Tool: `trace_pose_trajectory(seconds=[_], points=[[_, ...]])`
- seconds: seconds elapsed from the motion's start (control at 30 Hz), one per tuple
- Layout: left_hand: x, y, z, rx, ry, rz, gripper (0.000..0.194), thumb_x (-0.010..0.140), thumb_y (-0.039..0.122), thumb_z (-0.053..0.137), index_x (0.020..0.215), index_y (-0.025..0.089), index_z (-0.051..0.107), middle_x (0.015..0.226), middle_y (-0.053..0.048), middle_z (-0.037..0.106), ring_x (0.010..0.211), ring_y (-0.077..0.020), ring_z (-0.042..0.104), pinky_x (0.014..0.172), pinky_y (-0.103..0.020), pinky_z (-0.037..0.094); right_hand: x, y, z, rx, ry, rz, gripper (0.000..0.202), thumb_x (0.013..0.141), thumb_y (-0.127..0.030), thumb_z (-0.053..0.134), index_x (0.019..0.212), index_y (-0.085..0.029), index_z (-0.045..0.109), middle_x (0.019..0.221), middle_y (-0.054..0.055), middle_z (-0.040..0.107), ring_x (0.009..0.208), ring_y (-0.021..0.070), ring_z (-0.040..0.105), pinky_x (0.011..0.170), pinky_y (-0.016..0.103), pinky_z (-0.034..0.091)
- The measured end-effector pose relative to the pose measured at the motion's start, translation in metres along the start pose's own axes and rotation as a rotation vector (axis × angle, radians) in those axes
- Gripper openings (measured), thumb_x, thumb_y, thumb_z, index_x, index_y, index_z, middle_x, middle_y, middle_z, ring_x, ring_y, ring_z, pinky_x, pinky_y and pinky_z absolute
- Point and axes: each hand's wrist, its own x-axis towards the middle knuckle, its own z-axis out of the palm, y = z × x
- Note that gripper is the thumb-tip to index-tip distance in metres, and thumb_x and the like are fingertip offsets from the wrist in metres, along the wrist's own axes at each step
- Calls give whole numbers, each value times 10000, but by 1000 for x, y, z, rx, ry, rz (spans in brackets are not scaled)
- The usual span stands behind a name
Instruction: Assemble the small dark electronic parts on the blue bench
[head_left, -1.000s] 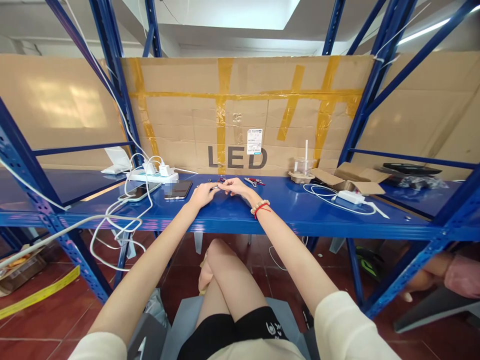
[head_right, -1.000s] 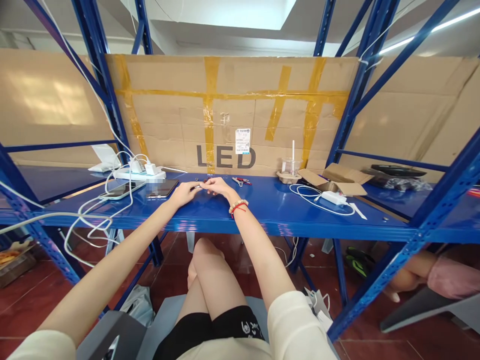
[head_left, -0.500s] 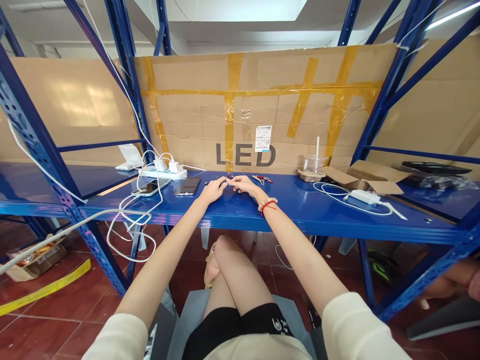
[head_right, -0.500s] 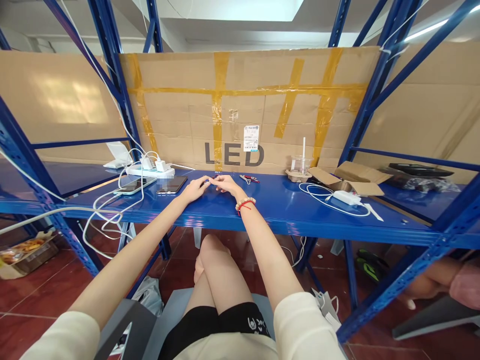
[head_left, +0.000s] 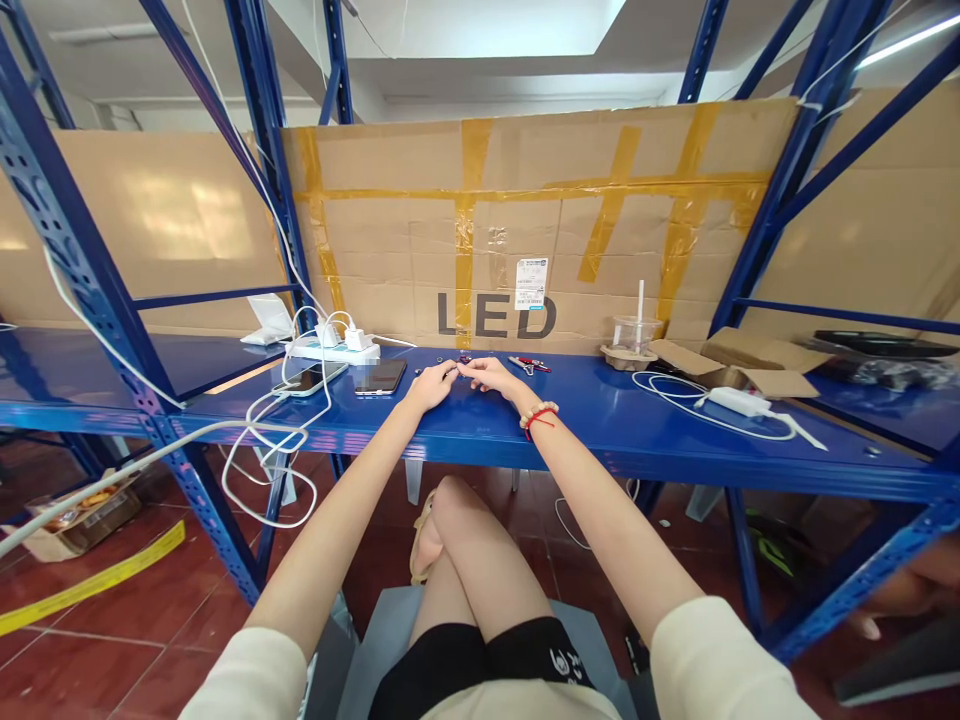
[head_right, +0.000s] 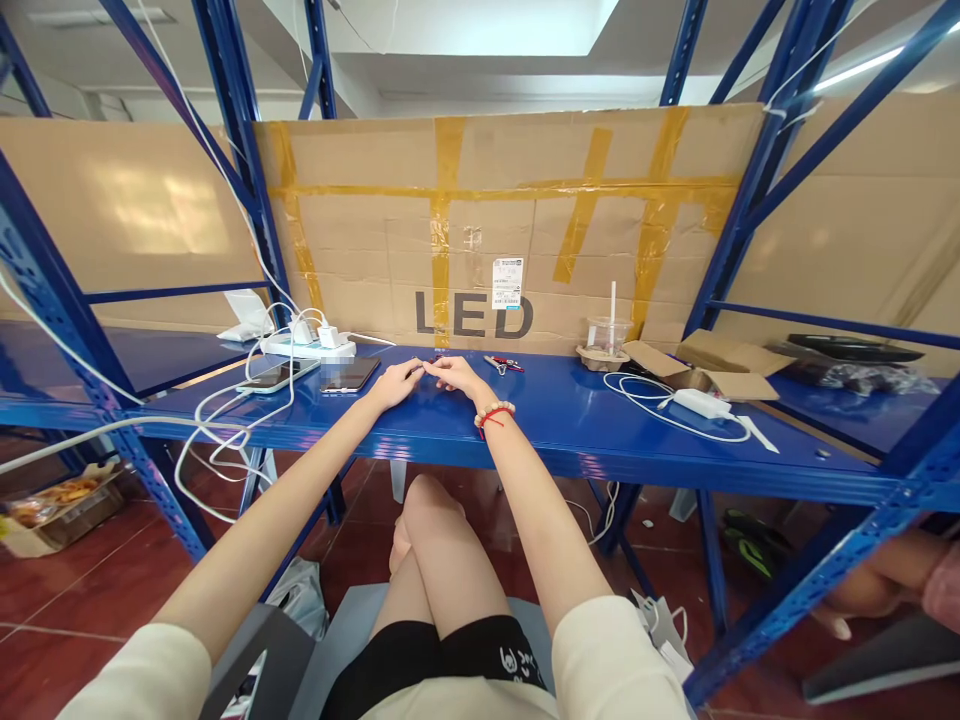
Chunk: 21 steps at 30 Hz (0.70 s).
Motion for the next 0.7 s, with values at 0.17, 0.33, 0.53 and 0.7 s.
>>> trace_pose_trajectory(seconds=[0.17, 0.33, 0.53, 0.7], points=[[1, -1, 1, -8, -2, 1, 341, 870, 367, 293, 1066, 260, 551, 994, -25, 652, 914, -187, 595, 808, -324, 442, -3, -2, 0, 2, -1, -8, 369, 645, -505, 665, 709, -145, 614, 680, 3, 560, 520, 50, 499, 408, 142, 323], [3, -4, 4, -9, 0, 6, 350, 871, 372, 295, 1074, 250, 552, 1006, -32, 650, 922, -190, 592, 853, -346, 428, -1, 1, 0, -4, -8, 7, 369, 646, -505, 666, 752, -154, 627, 706, 12, 585, 544, 59, 515, 434, 144, 349], [1, -3, 5, -2, -6, -16, 344, 872, 374, 300, 1066, 253, 558, 1084, -37, 631, 1028, -206, 557, 914, -366, 399, 3, 8, -1, -26, -21, 2, 405, 637, -523, 664, 800, -153, 644, 722, 26, 600, 540, 61, 511, 450, 151, 352], [-1, -3, 5, -23, -2, -2, 345, 878, 365, 288, 1070, 255, 553, 1150, -36, 603, 1081, -205, 530, 933, -363, 391, 3, 10, -2, -32, -45, -11, 430, 661, -551, 626, 823, -153, 645, 719, 31, 598, 549, 66, 516, 454, 152, 351]])
